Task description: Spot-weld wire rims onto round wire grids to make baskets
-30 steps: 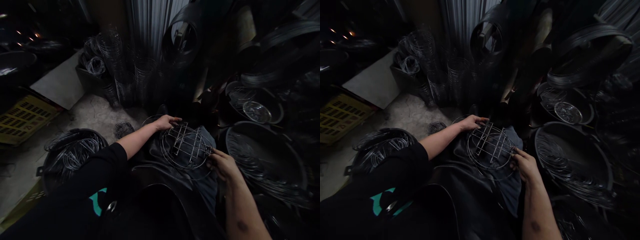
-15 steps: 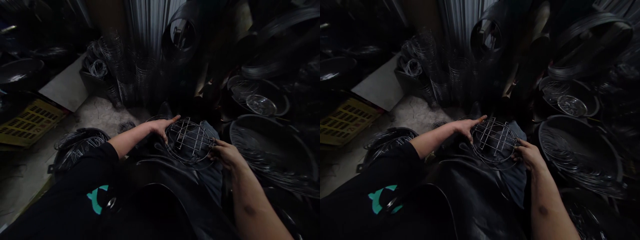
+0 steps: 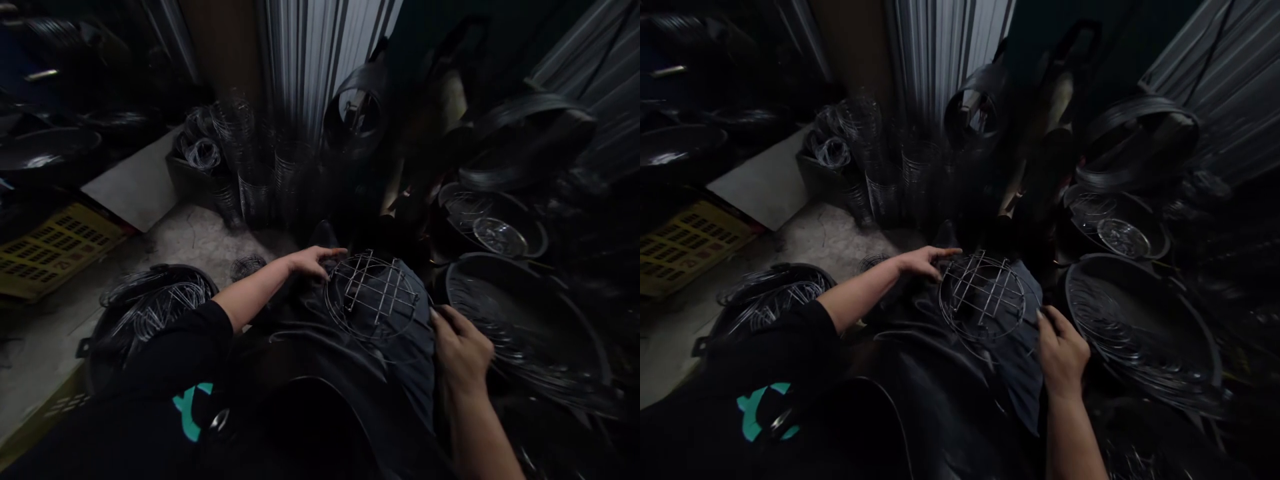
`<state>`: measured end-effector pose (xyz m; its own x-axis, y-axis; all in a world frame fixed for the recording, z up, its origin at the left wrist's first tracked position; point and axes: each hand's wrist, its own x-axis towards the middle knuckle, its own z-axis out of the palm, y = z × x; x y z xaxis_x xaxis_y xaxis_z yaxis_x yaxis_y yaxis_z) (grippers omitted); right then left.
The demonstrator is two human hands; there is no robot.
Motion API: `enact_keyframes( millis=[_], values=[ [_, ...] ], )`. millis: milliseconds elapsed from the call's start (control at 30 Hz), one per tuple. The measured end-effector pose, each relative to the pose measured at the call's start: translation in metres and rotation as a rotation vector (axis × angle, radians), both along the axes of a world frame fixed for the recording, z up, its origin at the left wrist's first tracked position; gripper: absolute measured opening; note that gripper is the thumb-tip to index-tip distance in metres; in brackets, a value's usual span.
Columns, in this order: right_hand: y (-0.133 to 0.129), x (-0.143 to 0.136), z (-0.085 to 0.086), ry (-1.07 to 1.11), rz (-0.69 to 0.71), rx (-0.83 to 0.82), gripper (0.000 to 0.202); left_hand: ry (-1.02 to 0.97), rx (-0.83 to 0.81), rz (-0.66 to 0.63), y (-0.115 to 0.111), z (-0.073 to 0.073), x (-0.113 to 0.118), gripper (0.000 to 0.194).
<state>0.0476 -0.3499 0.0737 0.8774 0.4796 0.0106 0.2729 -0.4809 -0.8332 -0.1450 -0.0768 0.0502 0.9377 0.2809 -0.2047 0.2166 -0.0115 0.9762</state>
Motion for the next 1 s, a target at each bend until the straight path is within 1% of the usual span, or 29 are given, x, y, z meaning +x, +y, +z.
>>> enact_keyframes(
  millis=[67,100,133,233,300,400,467,533,633,733,867,933,1000],
  values=[
    [-0.005,-0.009,0.005,-0.160,0.051,0.078,0.035,-0.010,-0.156,0.167,0.000,0.002,0.002,0.079],
    [-0.004,-0.011,0.006,-0.159,0.048,0.134,0.033,-0.019,-0.211,0.227,-0.002,0.003,0.004,0.073],
    [0.000,-0.011,0.006,-0.087,0.017,0.198,0.031,-0.034,-0.258,0.263,-0.004,0.005,0.007,0.066],
    [0.018,0.000,-0.001,0.335,-0.112,0.355,0.030,-0.064,-0.339,0.283,-0.012,0.008,0.015,0.050],
    [0.028,0.012,-0.007,0.518,-0.100,0.388,0.032,-0.065,-0.346,0.284,-0.016,0.008,0.019,0.047],
    [0.029,0.021,-0.010,0.597,-0.049,0.446,0.038,-0.060,-0.330,0.269,-0.018,0.005,0.021,0.051],
    [0.022,0.020,-0.006,0.610,-0.043,0.509,0.041,-0.057,-0.324,0.258,-0.018,0.003,0.021,0.054],
    [0.014,0.014,0.003,0.624,-0.034,0.550,0.041,-0.055,-0.322,0.256,-0.019,0.002,0.021,0.056],
    [0.010,0.005,0.024,0.632,-0.029,0.593,0.035,-0.051,-0.329,0.261,-0.020,0.002,0.022,0.056],
    [0.022,0.000,0.047,0.635,-0.009,0.617,0.032,-0.051,-0.360,0.243,-0.020,0.004,0.022,0.053],
    [0.044,0.000,0.072,0.658,0.017,0.575,0.031,-0.061,-0.422,0.239,-0.016,0.009,0.019,0.050],
    [0.047,0.003,0.082,0.632,-0.013,0.559,0.034,-0.069,-0.438,0.265,-0.012,0.012,0.018,0.051],
    [0.045,0.006,0.088,0.592,-0.053,0.559,0.037,-0.068,-0.450,0.284,-0.007,0.015,0.018,0.052]
  ],
)
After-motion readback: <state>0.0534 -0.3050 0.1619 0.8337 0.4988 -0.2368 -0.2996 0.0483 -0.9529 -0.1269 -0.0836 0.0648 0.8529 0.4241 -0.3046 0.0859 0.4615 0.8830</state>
